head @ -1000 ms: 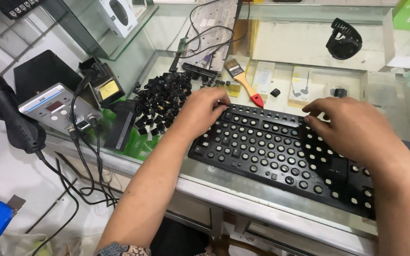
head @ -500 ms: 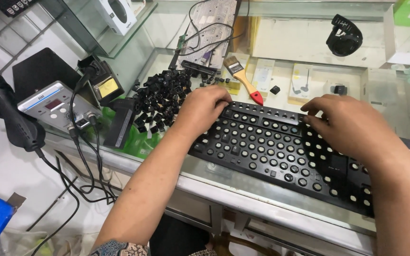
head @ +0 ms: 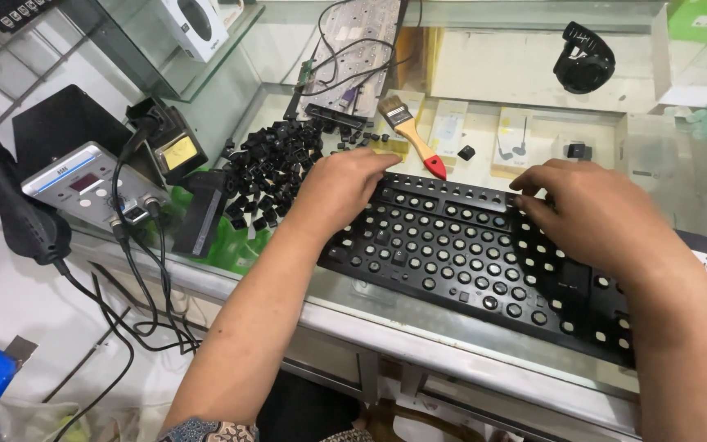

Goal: Manually snapping individual keycaps into a keyboard frame to assemble the device.

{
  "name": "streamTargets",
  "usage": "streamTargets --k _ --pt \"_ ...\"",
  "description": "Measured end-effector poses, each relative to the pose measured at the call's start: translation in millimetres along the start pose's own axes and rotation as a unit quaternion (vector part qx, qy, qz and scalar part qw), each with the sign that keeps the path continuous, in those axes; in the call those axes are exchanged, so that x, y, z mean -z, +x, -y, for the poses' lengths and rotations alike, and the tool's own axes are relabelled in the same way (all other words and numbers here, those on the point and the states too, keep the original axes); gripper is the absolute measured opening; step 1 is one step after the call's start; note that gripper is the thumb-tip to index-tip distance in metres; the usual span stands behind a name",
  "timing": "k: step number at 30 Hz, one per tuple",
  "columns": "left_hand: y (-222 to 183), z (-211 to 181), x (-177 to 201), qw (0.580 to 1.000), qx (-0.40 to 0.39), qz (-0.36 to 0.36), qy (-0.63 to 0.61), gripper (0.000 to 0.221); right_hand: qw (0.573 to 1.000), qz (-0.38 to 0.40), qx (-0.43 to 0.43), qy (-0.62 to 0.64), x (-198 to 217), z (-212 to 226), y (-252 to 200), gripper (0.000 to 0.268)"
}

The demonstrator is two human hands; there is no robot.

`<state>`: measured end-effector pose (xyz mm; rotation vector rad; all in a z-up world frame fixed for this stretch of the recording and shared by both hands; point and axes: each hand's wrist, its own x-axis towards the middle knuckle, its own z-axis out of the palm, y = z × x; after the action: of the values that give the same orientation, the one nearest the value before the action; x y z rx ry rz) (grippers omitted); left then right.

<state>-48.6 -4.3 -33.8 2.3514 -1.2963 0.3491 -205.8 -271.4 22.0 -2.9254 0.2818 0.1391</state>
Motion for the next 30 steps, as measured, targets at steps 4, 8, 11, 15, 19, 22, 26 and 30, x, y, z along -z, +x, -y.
streamTargets --k 4,8,11,15,19,22,26,30 --pt "1.0 1.0 1.6 1.000 0.009 0.005 -0.015 0.015 1.000 0.002 -0.002 0.002 -3.3 -3.7 3.0 0.032" --pt "0.0 9.1 -2.2 0.999 0.017 -0.005 -0.043 0.015 1.000 -0.006 0.018 -0.001 -7.3 -6.8 5.1 0.032" --pt "1.0 5.4 0.4 0.998 0.025 -0.003 -0.052 0.014 1.000 -0.008 0.020 0.000 -6.0 -6.0 3.8 0.032" --pt "0.0 10.5 -5.1 0.999 0.030 -0.008 -0.039 0.013 1.000 0.003 0.010 -0.002 -3.2 -3.1 2.8 0.032" --pt "1.1 5.7 0.1 0.999 0.016 0.008 -0.043 0.012 1.000 -0.002 0.017 -0.008 -5.3 -5.1 3.8 0.032" --pt "1.3 1.3 1.0 0.998 0.047 0.021 -0.037 0.013 1.000 -0.003 0.023 -0.010 -5.5 -4.9 3.4 0.033" --pt "3.4 1.9 -0.1 0.999 0.037 0.015 -0.032 0.013 1.000 -0.001 0.021 -0.004 -5.4 -5.1 3.6 0.032" --pt "1.6 2.0 -3.4 0.999 0.029 0.007 -0.020 0.015 1.000 0.005 0.017 0.001 -7.7 -5.9 4.8 0.031"
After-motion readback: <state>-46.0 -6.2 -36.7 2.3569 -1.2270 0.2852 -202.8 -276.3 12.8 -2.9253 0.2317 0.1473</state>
